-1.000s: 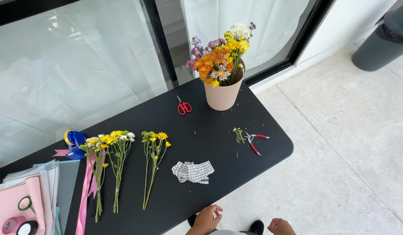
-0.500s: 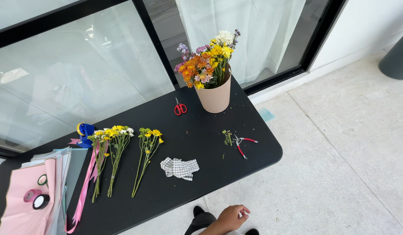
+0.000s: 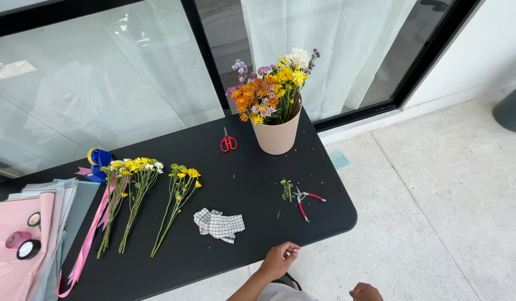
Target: The person cleans flower stems with a cloth and cuts them using shears before placing them into a vase.
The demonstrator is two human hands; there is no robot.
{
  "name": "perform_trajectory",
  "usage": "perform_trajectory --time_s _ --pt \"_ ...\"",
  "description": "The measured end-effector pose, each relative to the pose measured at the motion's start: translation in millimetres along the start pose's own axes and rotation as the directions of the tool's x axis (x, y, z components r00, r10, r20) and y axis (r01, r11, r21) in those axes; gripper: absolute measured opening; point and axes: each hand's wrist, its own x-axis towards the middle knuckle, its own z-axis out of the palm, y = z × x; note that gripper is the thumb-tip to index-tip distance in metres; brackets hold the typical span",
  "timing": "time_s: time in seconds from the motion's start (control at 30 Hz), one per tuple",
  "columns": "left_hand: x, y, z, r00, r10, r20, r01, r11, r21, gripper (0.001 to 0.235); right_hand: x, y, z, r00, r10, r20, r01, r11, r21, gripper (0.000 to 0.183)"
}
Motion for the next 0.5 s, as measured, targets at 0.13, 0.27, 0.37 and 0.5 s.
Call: perform_trajectory --time_s 0.13,0.27,0.37,0.5 --pt "39 23 -20 0.998 0.042 -0.056 -0.048 0.992 -0.114 0.026 -45 -68 -69 0.978 -0.203 -0.046 0.206 0.975 0.078 0.020" --pt "67 46 -40 0.980 0.133 -0.149 -0.157 0.974 -0.163 0.026 -60 -143 -130 0.936 -0.325 -0.135 0.340 0.935 0.103 0.021" --pt "75 54 -54 0.967 0.159 -0.198 -0.197 0.962 -0.189 0.025 -96 -212 -183 0.895 -0.412 -0.173 0.437 0.888 0.146 0.019" --pt "66 65 -74 0.954 0.098 -0.283 -0.170 0.955 -0.245 0.027 -134 -307 -250 0.807 -0.524 -0.272 0.583 0.779 0.231 0.014"
